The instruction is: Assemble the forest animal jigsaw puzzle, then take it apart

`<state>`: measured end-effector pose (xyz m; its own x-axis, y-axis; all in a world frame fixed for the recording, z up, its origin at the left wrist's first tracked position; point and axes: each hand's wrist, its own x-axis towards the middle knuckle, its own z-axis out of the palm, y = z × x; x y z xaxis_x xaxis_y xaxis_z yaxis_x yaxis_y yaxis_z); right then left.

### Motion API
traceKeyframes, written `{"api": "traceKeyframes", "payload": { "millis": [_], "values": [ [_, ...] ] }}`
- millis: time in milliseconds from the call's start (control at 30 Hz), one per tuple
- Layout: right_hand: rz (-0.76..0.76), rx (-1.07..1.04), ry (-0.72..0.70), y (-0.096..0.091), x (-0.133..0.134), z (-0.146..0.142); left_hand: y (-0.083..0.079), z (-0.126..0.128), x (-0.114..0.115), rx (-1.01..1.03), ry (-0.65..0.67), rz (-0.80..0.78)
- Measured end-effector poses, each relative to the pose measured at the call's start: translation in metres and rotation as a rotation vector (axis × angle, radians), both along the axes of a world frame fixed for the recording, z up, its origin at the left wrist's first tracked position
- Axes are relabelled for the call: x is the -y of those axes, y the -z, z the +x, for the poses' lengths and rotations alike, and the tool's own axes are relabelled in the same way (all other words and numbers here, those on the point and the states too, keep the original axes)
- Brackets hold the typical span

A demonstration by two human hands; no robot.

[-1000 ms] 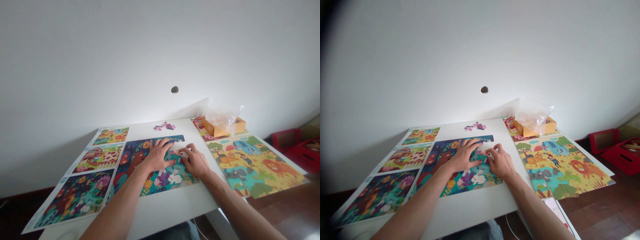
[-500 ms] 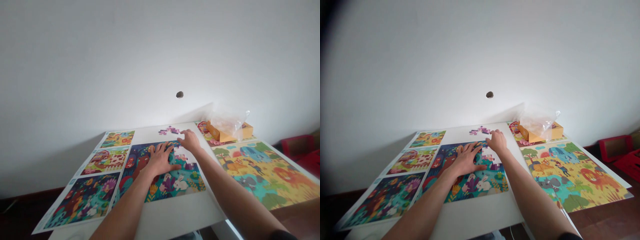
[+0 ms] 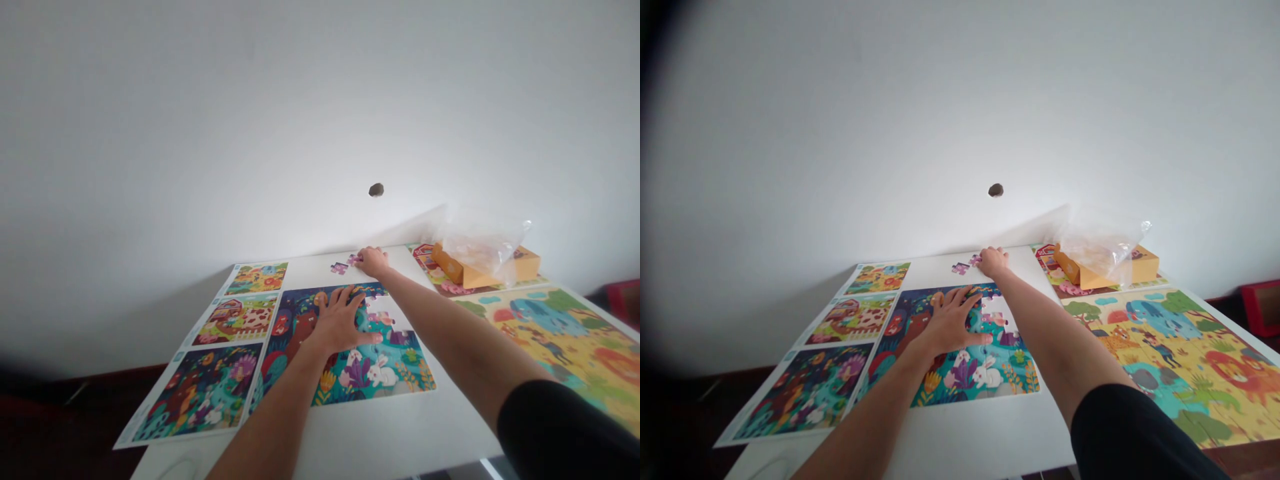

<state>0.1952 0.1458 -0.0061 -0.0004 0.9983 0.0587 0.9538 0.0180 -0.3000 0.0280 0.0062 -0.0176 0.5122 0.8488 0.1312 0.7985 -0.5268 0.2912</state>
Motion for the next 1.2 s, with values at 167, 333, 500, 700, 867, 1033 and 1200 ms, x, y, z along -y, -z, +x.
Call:
{"api": "traceKeyframes", "payload": {
  "millis": [167, 333, 500, 700, 867, 1033, 1200],
  "values": [
    [-0.043, -0.022, 0.129, -0.003, 0.002, 0.006, 0.000, 0.000, 0.000, -0.008, 0.007, -0.001],
    [-0.119, -0.098, 0.209, -0.012, 0.007, 0.018, 0.000, -0.001, -0.001, -0.004, 0.003, -0.005],
    [-0.044, -0.235, 0.218, -0.028, 0.038, 0.023, 0.003, 0.000, -0.003, 0.039, -0.003, 0.009],
    [0.157, -0.979, -0.003, -0.016, 0.120, 0.019, 0.000, 0.005, -0.004, 0.305, -0.061, 0.170],
    [0.065, -1.215, -0.078, 0.004, 0.137, 0.022, -0.005, 0.006, -0.004, 0.340, -0.048, 0.202],
    [0.025, -1.308, -0.077, 0.006, 0.126, 0.026, -0.006, 0.008, -0.004, 0.361, -0.093, 0.225],
    [-0.026, -1.426, -0.176, 0.003, 0.127, 0.022, -0.003, 0.007, -0.009, 0.427, -0.157, 0.305]
  ]
}}
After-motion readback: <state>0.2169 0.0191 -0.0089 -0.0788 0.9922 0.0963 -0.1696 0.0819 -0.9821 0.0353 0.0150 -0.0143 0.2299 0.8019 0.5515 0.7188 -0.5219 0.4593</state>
